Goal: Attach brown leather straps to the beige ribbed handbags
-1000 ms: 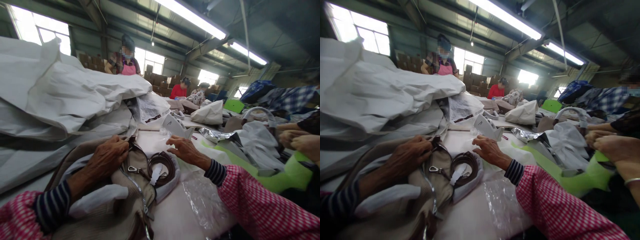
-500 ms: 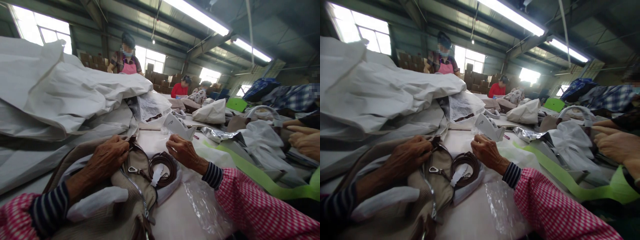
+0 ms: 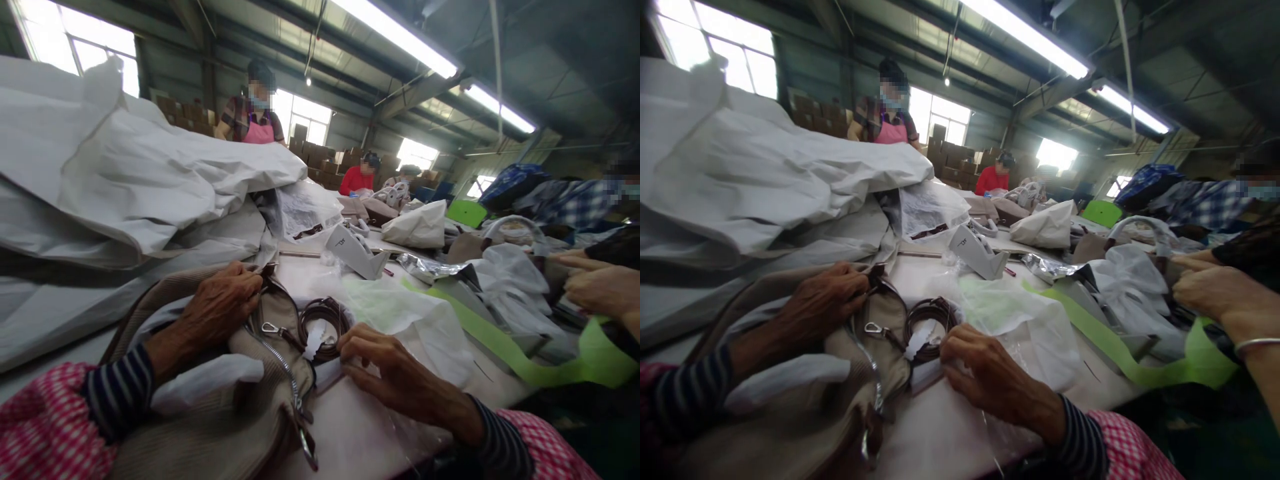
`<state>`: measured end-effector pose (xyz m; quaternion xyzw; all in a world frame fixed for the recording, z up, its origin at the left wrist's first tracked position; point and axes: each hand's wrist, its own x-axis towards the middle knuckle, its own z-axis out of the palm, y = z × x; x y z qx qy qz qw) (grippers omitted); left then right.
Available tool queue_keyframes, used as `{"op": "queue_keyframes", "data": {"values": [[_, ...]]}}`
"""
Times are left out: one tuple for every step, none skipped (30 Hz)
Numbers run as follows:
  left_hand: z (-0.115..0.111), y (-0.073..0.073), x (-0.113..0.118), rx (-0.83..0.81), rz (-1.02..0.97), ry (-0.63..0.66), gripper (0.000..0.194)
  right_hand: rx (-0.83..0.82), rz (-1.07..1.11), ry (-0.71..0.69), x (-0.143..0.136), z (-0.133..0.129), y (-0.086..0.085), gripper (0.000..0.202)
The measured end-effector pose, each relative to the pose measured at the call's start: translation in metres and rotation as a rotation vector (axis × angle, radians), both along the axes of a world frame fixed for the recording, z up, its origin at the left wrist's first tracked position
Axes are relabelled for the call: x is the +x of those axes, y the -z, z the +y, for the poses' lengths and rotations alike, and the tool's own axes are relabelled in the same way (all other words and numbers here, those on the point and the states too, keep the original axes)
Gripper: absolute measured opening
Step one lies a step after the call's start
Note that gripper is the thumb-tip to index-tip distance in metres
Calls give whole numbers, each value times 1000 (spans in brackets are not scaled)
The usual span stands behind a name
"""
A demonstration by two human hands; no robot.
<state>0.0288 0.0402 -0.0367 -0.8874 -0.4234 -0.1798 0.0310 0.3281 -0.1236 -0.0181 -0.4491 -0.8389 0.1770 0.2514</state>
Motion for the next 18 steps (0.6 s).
{"op": "queue_keyframes", "data": {"values": [[0,-1,0,5,8,1,17,-72,40,16,3,2,-4,5],[-1,-1,0,11,13,4,17,-118,91,52,7,8,-8,8],[-1,-2,0,16,15,8,16,-135,138,110,11,16,-12,11],[-1,-2,0,20,12,9,16,-129,175,181,15,26,-16,16],[-2,-3,0,23,11,10,15,-118,198,255,19,38,-18,21],[-2,-3,0,26,8,11,15,-121,206,322,23,51,-18,25],[-3,-3,0,30,5,11,15,-149,204,369,25,64,-18,27],[-3,-3,0,31,2,12,16,-196,195,392,27,77,-16,29],[-4,-4,0,32,0,15,16,-246,188,403,27,89,-12,30],[-4,-4,0,33,-1,17,16,-285,183,414,25,99,-9,31],[-4,-5,0,32,0,18,16,-306,180,433,23,107,-5,31],[-5,-5,0,31,1,19,16,-313,180,458,21,113,-2,31],[-5,-6,0,29,2,18,16,-312,188,482,19,117,1,29],[-5,-6,0,28,3,17,16,-311,206,499,17,118,2,27],[-6,-7,1,28,3,15,16,-315,237,513,17,117,3,25],[-6,-7,0,27,3,16,16,-333,277,522,17,114,1,24],[-6,-8,0,27,3,18,16,-373,322,519,19,109,-2,24],[-6,-8,0,26,1,22,17,-438,361,497,20,103,-7,25]]}}
